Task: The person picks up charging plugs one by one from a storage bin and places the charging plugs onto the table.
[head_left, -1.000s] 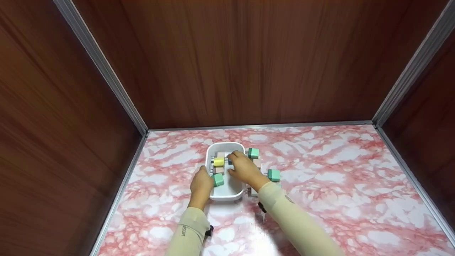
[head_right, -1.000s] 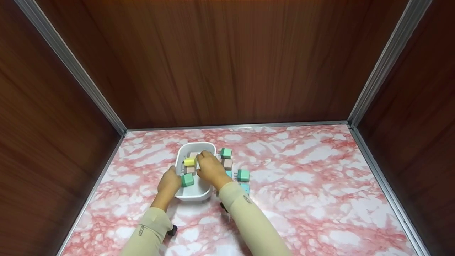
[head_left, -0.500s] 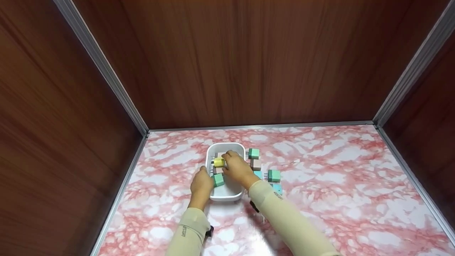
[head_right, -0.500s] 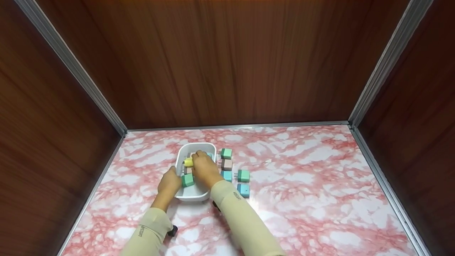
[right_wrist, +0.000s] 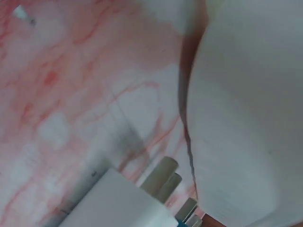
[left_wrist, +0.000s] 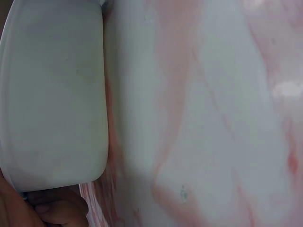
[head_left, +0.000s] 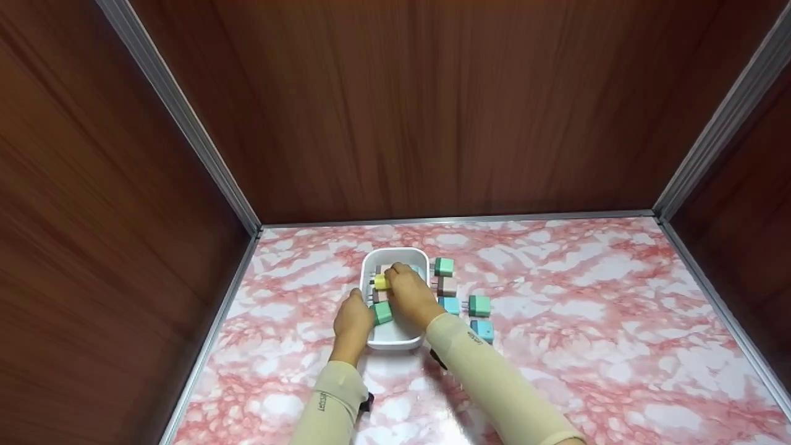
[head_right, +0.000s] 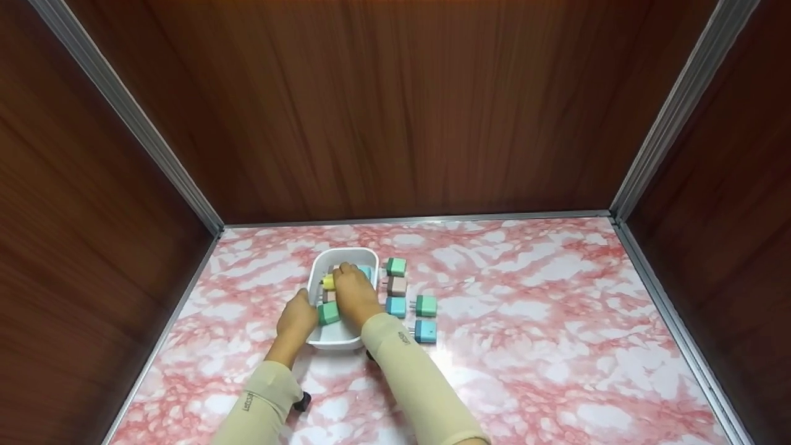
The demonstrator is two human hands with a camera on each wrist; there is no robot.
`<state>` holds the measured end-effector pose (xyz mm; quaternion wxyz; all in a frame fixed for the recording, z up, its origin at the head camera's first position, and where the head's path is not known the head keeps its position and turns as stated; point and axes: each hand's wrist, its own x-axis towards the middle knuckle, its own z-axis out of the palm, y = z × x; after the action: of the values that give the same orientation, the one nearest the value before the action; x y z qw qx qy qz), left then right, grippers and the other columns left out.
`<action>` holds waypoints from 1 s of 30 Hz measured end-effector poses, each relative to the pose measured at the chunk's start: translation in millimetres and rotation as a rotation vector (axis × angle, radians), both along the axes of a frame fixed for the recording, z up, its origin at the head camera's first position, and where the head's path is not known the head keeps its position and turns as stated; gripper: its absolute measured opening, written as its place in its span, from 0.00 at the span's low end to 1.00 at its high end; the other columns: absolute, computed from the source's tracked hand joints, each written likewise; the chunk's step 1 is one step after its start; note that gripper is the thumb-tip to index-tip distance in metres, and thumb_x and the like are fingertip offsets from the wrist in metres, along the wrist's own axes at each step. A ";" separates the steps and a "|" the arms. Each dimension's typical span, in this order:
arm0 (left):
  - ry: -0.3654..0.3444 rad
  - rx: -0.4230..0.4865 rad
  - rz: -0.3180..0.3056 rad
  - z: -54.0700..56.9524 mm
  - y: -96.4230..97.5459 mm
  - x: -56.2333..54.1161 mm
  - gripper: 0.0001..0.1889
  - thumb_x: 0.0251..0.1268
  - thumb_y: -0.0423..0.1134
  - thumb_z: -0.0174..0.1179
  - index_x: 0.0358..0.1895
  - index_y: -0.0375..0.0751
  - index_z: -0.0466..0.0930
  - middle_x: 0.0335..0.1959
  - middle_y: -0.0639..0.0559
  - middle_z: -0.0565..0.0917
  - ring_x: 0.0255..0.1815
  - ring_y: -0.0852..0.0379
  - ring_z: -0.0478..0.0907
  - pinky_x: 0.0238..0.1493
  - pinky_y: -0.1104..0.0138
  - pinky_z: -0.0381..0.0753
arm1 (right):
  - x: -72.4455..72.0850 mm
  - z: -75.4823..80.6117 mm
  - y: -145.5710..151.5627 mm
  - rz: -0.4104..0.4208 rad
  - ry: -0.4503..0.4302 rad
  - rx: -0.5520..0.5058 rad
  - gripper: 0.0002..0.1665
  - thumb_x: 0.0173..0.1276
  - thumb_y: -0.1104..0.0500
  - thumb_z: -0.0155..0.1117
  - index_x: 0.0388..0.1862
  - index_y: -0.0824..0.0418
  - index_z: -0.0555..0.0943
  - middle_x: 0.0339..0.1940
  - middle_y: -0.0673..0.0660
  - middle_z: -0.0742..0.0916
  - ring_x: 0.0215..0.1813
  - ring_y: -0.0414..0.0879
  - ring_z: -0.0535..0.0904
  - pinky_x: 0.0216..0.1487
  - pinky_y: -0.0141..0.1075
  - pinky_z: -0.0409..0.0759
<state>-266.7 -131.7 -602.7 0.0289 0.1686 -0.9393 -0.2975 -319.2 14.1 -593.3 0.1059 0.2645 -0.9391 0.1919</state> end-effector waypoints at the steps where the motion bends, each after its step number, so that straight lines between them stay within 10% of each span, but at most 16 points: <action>1: -0.001 -0.002 0.001 0.0 0.5 0.1 0.19 0.63 0.35 0.62 0.57 0.37 0.78 0.46 0.38 0.88 0.47 0.39 0.86 0.45 0.45 0.81 | -0.2 -0.7 0.1 -0.003 0.002 0.006 0.16 0.65 0.65 0.67 0.52 0.63 0.82 0.47 0.56 0.82 0.51 0.52 0.82 0.58 0.43 0.81; 30: -0.006 0.017 0.000 0.8 2.3 1.3 0.19 0.66 0.35 0.61 0.59 0.38 0.77 0.47 0.39 0.88 0.46 0.40 0.85 0.45 0.45 0.80 | -1.9 -0.1 3.4 0.013 0.073 -0.008 0.07 0.65 0.64 0.67 0.41 0.61 0.81 0.40 0.54 0.82 0.43 0.51 0.83 0.51 0.43 0.83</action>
<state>-265.4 -129.4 -601.9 0.0249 0.1697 -0.9368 -0.3049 -321.1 17.5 -593.5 0.1401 0.2768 -0.9322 0.1865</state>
